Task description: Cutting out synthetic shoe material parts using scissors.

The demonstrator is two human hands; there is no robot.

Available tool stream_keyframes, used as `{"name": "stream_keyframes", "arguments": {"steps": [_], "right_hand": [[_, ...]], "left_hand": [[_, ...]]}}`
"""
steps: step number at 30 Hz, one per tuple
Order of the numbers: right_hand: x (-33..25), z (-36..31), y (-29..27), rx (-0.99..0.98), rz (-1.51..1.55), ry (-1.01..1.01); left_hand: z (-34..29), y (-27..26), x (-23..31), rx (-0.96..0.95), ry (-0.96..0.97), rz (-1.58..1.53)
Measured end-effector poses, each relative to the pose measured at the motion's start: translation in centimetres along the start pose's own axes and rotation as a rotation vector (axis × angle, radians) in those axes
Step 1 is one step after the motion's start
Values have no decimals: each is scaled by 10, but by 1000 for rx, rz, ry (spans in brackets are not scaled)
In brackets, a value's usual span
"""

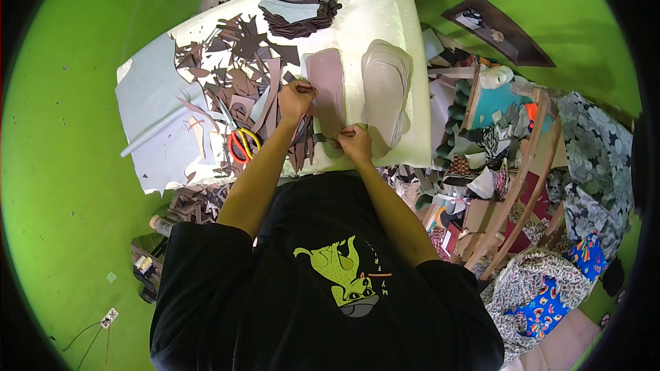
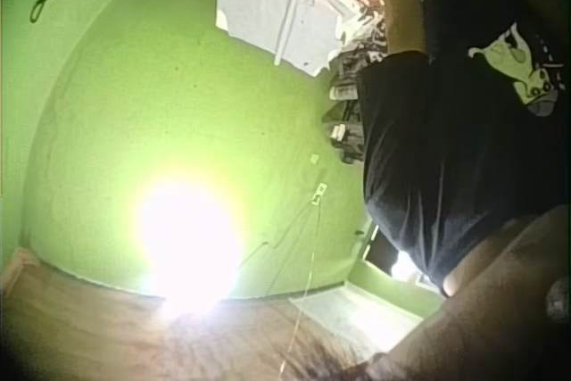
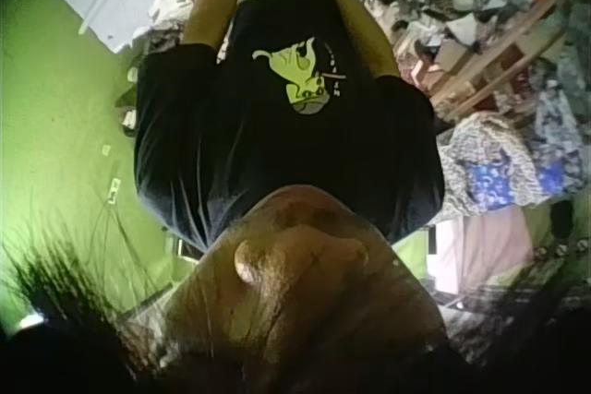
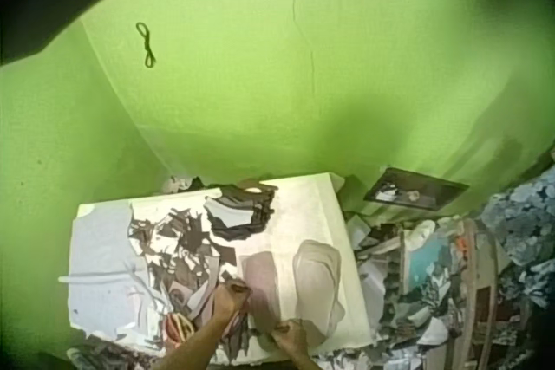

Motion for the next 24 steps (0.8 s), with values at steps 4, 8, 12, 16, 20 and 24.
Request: {"name": "stream_keyframes", "arguments": {"steps": [4,8,12,16,20,24], "right_hand": [[5,3,-1,-13,11,-22],[-1,0,-1,1,-23,-40],[-15,-8,-2,95,-110,-139],[-40,-23,20,36,-4,-107],[-55,-21,66,-51,-62,-194],[-60,-20,133,-219,-144,-248]], "left_hand": [[-10,-4,5,24,-12,-9],[-16,-6,3,17,-8,-68],[-25,-7,1,-51,102,-119],[-47,-23,-5,-107,101,-279],[-77,-51,-21,-89,60,-376],[-96,-95,-51,-39,79,-325]]}}
Point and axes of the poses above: each hand's wrist, its own z-axis towards the middle knuckle, its own y-axis out of the palm, x = y × z, the point moved 9 cm from there along z, towards the middle knuckle, and after that the axes turned 9 degrees about -x, right-handed, at the moved point
